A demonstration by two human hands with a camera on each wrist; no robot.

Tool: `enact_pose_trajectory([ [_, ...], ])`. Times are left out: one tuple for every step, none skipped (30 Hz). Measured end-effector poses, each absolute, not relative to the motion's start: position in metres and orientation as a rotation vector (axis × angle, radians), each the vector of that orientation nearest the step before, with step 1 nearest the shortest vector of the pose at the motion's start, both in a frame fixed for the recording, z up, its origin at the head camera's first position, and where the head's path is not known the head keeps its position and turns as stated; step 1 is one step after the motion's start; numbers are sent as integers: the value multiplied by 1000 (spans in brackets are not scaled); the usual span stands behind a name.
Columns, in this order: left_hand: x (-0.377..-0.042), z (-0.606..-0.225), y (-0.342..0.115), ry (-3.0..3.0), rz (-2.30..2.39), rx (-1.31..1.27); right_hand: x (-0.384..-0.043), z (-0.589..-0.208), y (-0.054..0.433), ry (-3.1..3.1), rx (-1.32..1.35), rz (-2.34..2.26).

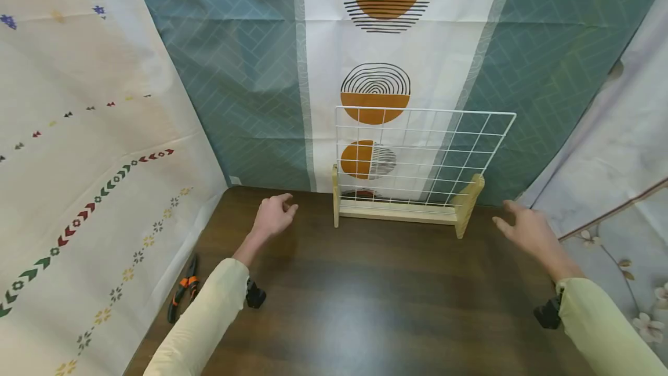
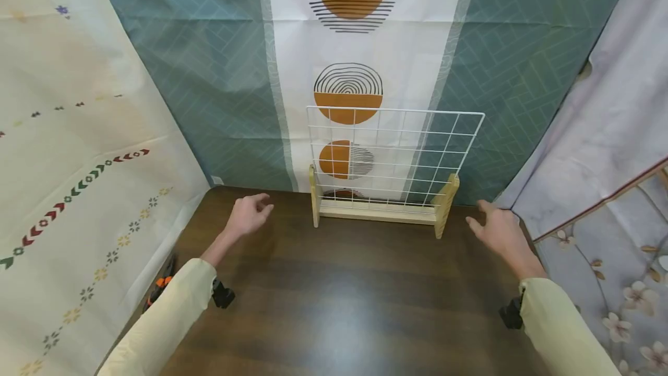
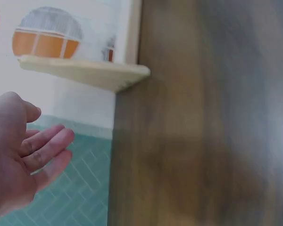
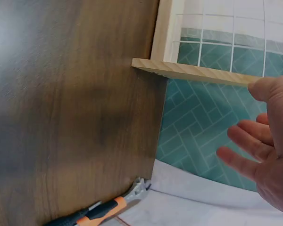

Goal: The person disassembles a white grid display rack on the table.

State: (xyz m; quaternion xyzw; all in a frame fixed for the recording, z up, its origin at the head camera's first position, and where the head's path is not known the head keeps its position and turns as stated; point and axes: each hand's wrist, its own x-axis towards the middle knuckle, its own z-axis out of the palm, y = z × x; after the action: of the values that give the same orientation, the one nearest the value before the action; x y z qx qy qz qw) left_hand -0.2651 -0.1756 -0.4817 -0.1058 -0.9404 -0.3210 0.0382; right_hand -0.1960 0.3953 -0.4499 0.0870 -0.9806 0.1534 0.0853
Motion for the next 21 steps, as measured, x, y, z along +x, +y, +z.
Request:
enact_pose_trajectory([
  [-269, -480, -170, -2874, -1035, -327, -199, -450, 396, -2917, 248, 489],
  [-273, -477, -164, -2863, -1075, -332, -202, -449, 396, -2917, 234, 522],
  [-277, -475, -159, -2856, -1105, -339, -205, -448, 396, -2921, 221, 550],
  [-281, -473, -153, -2853, -1139, -345, -208, -448, 396, -2924, 207, 578],
  [-285, -472, -148, -2853, -1161, -344, -211, -447, 395, -2929, 189, 608],
  [-289, -470, -144, -2852, -1177, -342, -214, -447, 393, -2933, 182, 635],
  [-292, -469, -140, -2848, -1200, -338, -216, -447, 391, -2936, 174, 665],
  [-294, -468, -137, -2846, -1224, -332, -219, -448, 389, -2939, 168, 695],
  [-297, -467, -134, -2845, -1237, -322, -223, -449, 387, -2938, 169, 724],
  [-299, -466, -132, -2841, -1259, -315, -226, -450, 385, -2935, 171, 752],
  [-301, -465, -129, -2837, -1269, -308, -229, -450, 383, -2938, 173, 779],
  [-303, -465, -127, -2833, -1283, -309, -232, -450, 382, -2944, 175, 799],
  [-305, -464, -126, -2833, -1290, -313, -235, -450, 381, -2947, 171, 817],
  [-307, -464, -124, -2831, -1291, -317, -238, -450, 381, -2947, 169, 832],
  [-309, -463, -122, -2827, -1291, -322, -241, -450, 380, -2945, 169, 839],
  [-311, -463, -120, -2822, -1302, -328, -243, -449, 379, -2940, 164, 849],
  [-313, -462, -118, -2819, -1305, -330, -245, -449, 379, -2938, 158, 856],
  [-315, -462, -116, -2817, -1315, -333, -247, -448, 379, -2930, 155, 859],
  [-318, -462, -114, -2816, -1326, -337, -248, -448, 379, -2922, 151, 865],
  [-320, -462, -111, -2813, -1341, -339, -249, -447, 379, -2917, 142, 852],
  [-321, -461, -109, -2815, -1352, -343, -250, -447, 379, -2913, 135, 856],
])
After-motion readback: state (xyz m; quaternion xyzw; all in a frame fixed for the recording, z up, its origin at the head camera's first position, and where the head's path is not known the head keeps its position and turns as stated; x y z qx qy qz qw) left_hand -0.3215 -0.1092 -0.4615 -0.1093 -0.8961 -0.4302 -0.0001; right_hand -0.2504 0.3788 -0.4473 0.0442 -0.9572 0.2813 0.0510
